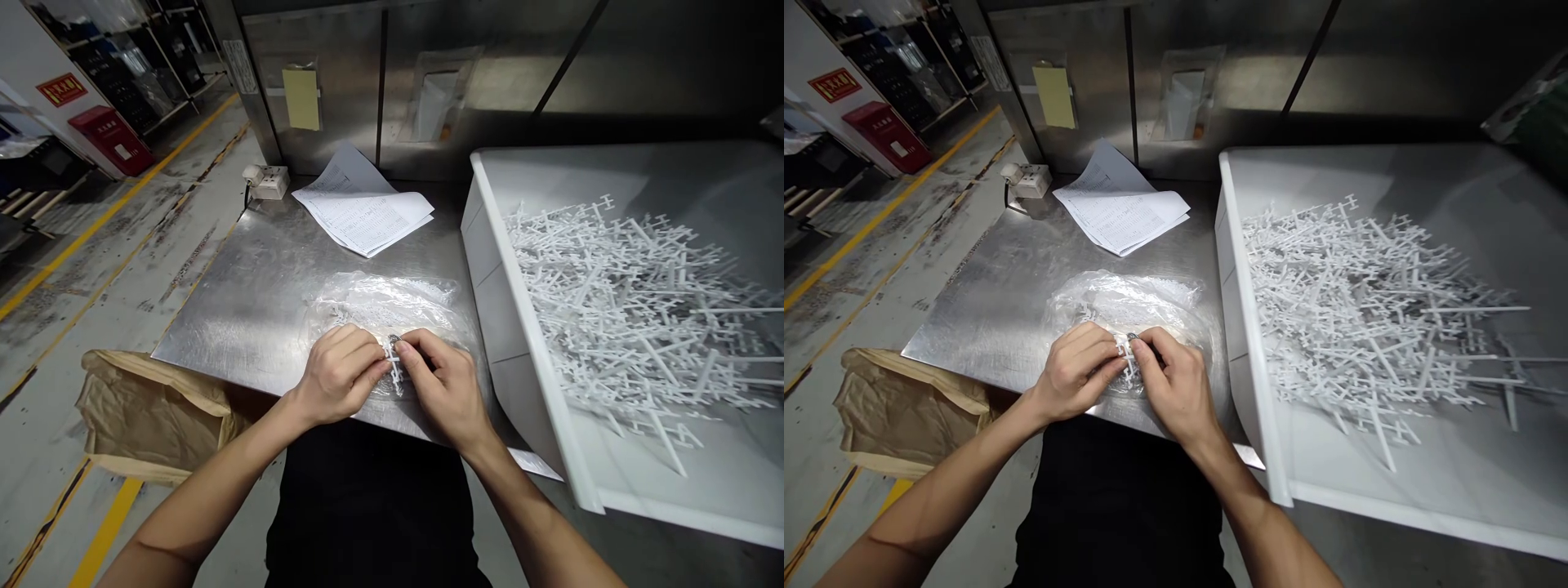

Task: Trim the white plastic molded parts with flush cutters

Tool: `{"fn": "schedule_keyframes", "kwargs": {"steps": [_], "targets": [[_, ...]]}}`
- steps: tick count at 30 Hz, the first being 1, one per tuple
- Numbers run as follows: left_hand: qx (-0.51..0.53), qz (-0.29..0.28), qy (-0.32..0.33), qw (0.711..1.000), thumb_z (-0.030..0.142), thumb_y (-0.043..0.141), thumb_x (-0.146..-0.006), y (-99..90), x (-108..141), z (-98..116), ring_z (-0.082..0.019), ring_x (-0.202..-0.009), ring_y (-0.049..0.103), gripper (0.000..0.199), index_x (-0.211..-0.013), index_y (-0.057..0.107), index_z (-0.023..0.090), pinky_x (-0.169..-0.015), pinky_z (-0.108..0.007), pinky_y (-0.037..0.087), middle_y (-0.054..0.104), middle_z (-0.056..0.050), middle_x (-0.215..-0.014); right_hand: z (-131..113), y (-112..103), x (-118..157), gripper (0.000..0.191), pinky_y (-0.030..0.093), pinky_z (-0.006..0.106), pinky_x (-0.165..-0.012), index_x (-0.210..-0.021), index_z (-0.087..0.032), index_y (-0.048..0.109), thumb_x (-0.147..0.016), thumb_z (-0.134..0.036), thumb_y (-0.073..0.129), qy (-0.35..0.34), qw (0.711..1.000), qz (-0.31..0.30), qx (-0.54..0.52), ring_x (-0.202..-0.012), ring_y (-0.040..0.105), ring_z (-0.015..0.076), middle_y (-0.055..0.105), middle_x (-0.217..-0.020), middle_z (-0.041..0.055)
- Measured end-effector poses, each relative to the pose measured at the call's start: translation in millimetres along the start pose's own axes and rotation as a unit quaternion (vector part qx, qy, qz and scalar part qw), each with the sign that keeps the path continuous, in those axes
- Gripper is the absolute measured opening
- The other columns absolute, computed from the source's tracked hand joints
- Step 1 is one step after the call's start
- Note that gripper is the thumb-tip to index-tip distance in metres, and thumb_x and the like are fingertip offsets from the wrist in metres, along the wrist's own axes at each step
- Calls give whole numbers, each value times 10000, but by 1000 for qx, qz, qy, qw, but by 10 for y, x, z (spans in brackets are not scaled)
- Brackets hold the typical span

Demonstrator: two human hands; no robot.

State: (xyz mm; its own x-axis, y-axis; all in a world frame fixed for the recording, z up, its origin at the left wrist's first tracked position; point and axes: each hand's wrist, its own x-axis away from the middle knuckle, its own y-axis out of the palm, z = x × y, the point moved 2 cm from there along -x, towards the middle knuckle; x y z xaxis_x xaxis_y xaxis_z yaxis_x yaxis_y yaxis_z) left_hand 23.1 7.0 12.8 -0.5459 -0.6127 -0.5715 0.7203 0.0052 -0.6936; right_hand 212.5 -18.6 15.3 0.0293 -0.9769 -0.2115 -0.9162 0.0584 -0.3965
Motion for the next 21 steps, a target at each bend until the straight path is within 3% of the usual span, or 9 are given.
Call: {"fn": "schedule_keyframes", "kwargs": {"steps": [6, 10, 15, 21], "targets": [[-4, 11, -3, 1000, 196, 593, -1098, 14, 15, -5, -177, -794, 571, 170, -951, 677, 176, -737, -350, 456, 713, -42, -863, 11, 24, -22, 309, 411, 303, -621, -833, -226, 665, -1098, -372, 604, 5, 1000, -6, 27, -599, 555, 138, 633, -689, -41], [0, 19, -6, 1000, 193, 588, -1106, 11, 21, -14, -170, -786, 574, 171, -964, 682, 176, -739, -346, 464, 713, -40, -858, 17, 28, -9, 261, 436, 303, -637, -906, -231, 687, -1107, -368, 594, -8, 999, 9, 43, -630, 607, 151, 684, -745, -28], [-6, 24, -1, 1000, 188, 581, -1107, 0, 21, -17, -173, -798, 584, 153, -996, 686, 177, -738, -343, 471, 726, -45, -875, -3, -3, 40, 175, 485, 313, -682, -1010, -232, 701, -1105, -346, 608, -57, 994, 49, 76, -694, 681, 173, 747, -835, 2], [-60, 5, 15, 998, 170, 544, -1106, -6, 9, 17, -183, -788, 573, 198, -966, 683, 186, -712, -354, 440, 718, -49, -866, -44, 24, 66, 159, 477, 316, -641, -999, -234, 682, -1105, -317, 597, -104, 991, 23, 85, -639, 660, 168, 706, -770, -4]]}}
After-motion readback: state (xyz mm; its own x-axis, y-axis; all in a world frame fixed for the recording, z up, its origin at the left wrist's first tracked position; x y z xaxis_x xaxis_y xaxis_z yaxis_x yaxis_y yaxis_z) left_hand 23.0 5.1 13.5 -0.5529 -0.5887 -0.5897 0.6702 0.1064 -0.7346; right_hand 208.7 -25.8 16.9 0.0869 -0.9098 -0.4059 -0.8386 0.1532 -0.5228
